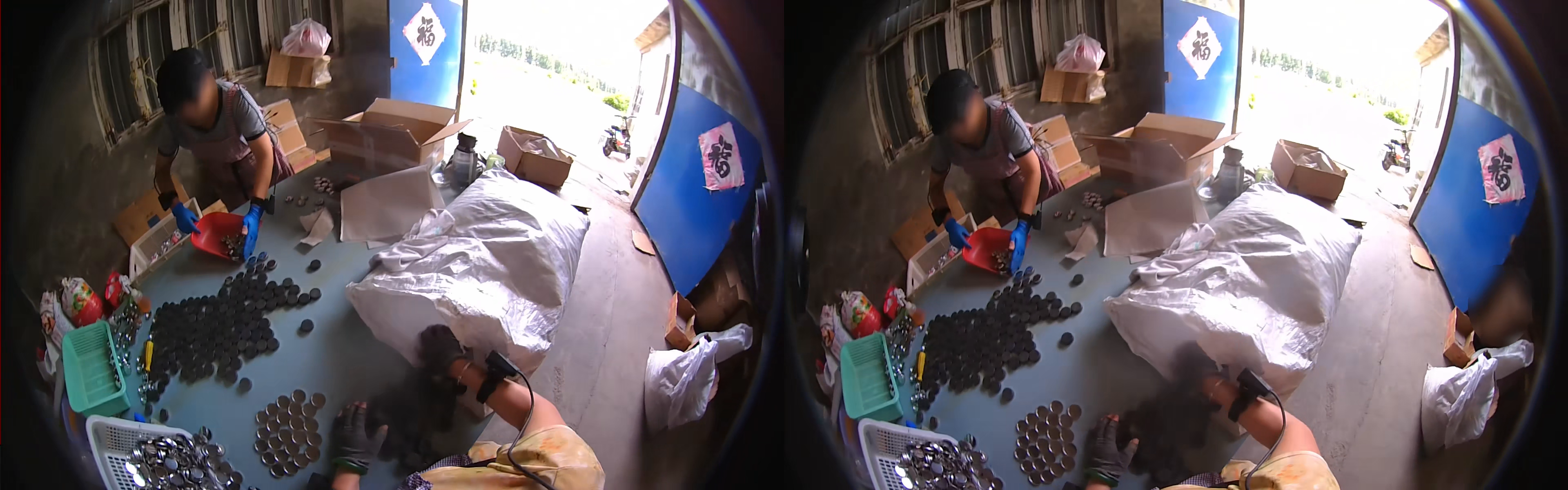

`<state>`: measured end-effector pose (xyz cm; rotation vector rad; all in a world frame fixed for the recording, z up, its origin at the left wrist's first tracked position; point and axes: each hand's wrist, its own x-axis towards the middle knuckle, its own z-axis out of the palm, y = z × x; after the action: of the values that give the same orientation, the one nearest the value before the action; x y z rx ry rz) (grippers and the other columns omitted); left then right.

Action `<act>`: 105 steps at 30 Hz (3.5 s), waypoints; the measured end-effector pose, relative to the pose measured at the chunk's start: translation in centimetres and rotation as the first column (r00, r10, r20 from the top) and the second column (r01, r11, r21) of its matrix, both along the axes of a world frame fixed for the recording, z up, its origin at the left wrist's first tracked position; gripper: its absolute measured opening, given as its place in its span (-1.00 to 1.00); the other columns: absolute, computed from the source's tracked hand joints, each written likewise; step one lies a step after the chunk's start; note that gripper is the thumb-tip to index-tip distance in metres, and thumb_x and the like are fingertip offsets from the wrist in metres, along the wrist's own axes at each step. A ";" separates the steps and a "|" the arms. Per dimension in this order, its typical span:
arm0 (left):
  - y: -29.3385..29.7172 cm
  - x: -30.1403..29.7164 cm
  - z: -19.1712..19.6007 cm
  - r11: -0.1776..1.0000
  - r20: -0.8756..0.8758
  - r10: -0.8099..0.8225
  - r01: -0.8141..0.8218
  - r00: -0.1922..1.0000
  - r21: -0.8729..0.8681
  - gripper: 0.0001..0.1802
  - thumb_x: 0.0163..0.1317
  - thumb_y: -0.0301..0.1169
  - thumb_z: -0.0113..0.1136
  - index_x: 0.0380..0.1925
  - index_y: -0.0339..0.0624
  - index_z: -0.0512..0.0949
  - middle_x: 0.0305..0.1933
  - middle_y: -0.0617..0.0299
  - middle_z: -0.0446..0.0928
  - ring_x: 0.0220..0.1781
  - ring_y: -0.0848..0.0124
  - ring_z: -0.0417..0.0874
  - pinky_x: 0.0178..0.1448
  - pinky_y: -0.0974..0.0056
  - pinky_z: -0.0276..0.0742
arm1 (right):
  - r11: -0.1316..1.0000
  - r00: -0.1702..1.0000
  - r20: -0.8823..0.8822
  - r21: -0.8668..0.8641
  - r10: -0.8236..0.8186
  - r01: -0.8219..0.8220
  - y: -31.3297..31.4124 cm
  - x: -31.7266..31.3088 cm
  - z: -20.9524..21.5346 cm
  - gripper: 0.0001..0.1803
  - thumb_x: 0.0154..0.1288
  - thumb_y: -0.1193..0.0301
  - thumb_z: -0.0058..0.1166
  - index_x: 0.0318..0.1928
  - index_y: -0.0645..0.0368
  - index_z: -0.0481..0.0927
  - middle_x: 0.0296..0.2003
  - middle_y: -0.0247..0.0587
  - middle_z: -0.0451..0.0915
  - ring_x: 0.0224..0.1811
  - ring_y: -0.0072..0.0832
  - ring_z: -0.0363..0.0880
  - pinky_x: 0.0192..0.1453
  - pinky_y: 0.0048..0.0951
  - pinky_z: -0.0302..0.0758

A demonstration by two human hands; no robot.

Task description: Manually assembling small circular plastic or metal components at a workbench.

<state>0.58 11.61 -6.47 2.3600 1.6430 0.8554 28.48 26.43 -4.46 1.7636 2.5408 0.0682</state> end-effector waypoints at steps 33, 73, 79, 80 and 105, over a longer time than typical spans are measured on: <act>8.6 4.5 3.3 0.851 -0.031 -0.459 0.429 0.888 -0.303 -0.38 0.18 0.01 0.26 0.20 0.00 0.51 0.29 0.13 0.47 0.40 0.16 0.37 0.46 0.00 0.20 | 0.999 0.838 -0.545 0.013 -0.018 0.031 -18.6 -0.6 -1.3 0.10 -0.09 -0.10 0.38 0.40 0.14 0.21 0.35 0.09 0.24 0.46 0.13 0.08 0.46 0.13 0.13; -15.5 -6.7 5.8 0.856 0.331 0.437 -0.500 0.836 0.133 -0.36 0.07 -0.16 0.38 0.12 -0.26 0.49 0.11 0.00 0.54 0.21 0.00 0.54 0.25 -0.01 0.51 | 0.930 0.644 -0.681 0.161 0.348 -0.332 -9.7 -8.2 -1.5 -0.42 0.32 0.19 0.15 0.24 0.27 0.43 0.25 0.12 0.44 0.36 0.05 0.33 0.44 -0.07 0.25; -18.3 -6.8 7.4 0.652 0.416 0.615 -0.729 0.670 0.209 -0.33 0.15 -0.34 0.34 0.26 -0.29 0.35 0.30 -0.13 0.38 0.31 -0.04 0.43 0.29 0.00 0.44 | 0.925 0.860 -0.395 0.321 0.324 -0.201 -8.3 -4.8 -5.6 -0.52 0.34 0.33 0.11 0.19 0.32 0.46 0.09 0.11 0.55 0.15 0.00 0.51 0.26 -0.11 0.43; -19.1 -7.1 7.3 0.569 0.442 0.665 -0.792 0.602 0.223 -0.29 0.14 -0.34 0.35 0.28 -0.29 0.32 0.31 -0.14 0.36 0.33 -0.05 0.41 0.33 -0.02 0.40 | 0.934 0.816 -0.467 0.268 0.341 -0.237 -9.2 -5.9 -5.0 -0.55 0.35 0.35 0.09 0.18 0.31 0.47 0.05 0.10 0.58 0.09 -0.05 0.56 0.22 -0.16 0.46; -22.3 -10.0 8.4 0.598 0.703 0.600 -0.798 0.382 -0.077 -0.34 0.05 -0.52 0.48 0.17 -0.24 0.40 0.01 0.18 0.54 -0.01 0.44 0.59 0.09 0.29 0.57 | 0.477 0.035 -0.787 -0.409 -0.616 -0.778 -20.0 -16.0 5.1 -0.44 0.32 0.18 0.25 0.18 0.26 0.45 -0.05 -0.15 0.60 -0.05 -0.36 0.62 0.04 -0.39 0.55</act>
<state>-9.40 -10.67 1.94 0.9860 2.2218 1.9167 12.46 6.39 0.60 0.8815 1.8863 -3.0398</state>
